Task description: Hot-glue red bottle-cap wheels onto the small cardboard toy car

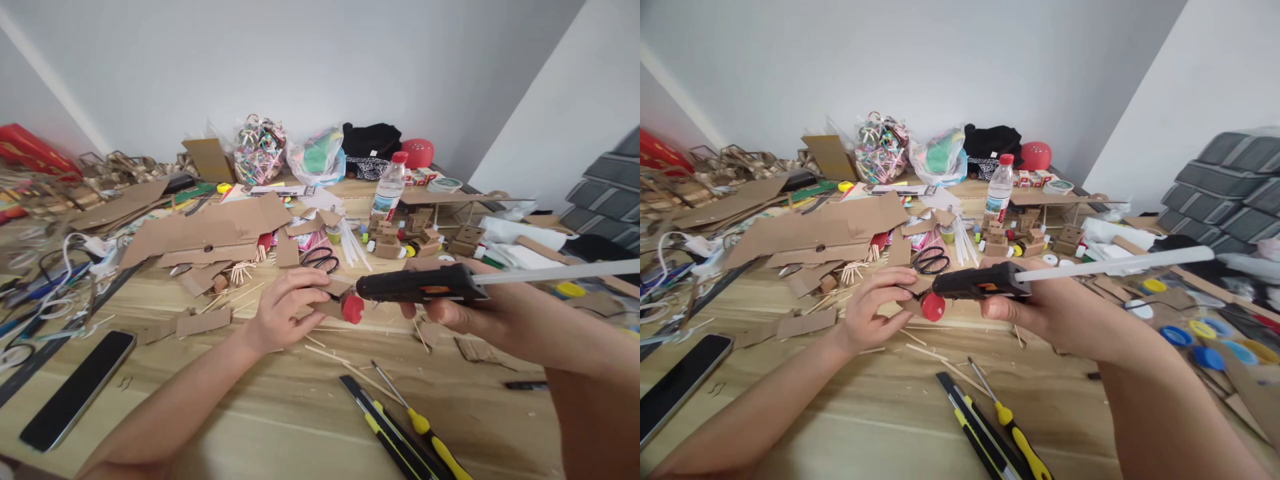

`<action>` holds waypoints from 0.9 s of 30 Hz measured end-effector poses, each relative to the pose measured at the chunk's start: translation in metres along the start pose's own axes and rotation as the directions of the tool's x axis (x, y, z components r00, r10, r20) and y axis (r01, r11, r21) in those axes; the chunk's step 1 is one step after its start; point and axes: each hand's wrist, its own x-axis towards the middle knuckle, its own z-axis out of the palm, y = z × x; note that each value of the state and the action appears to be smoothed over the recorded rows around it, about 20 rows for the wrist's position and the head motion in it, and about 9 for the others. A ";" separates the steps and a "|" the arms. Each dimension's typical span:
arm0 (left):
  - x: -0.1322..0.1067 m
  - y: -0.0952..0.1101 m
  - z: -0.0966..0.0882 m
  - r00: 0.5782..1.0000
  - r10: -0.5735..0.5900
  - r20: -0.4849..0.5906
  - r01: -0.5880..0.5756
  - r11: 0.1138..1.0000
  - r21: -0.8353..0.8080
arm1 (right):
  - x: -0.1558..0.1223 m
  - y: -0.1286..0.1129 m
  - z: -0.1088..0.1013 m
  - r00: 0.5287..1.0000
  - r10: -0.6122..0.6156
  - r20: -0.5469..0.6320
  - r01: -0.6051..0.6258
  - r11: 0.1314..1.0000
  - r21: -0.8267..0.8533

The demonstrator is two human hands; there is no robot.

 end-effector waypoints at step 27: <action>0.003 0.005 -0.001 0.994 0.035 0.103 -0.031 0.999 -0.037 | 0.001 0.006 0.004 0.994 -0.005 0.107 0.006 1.000 -0.010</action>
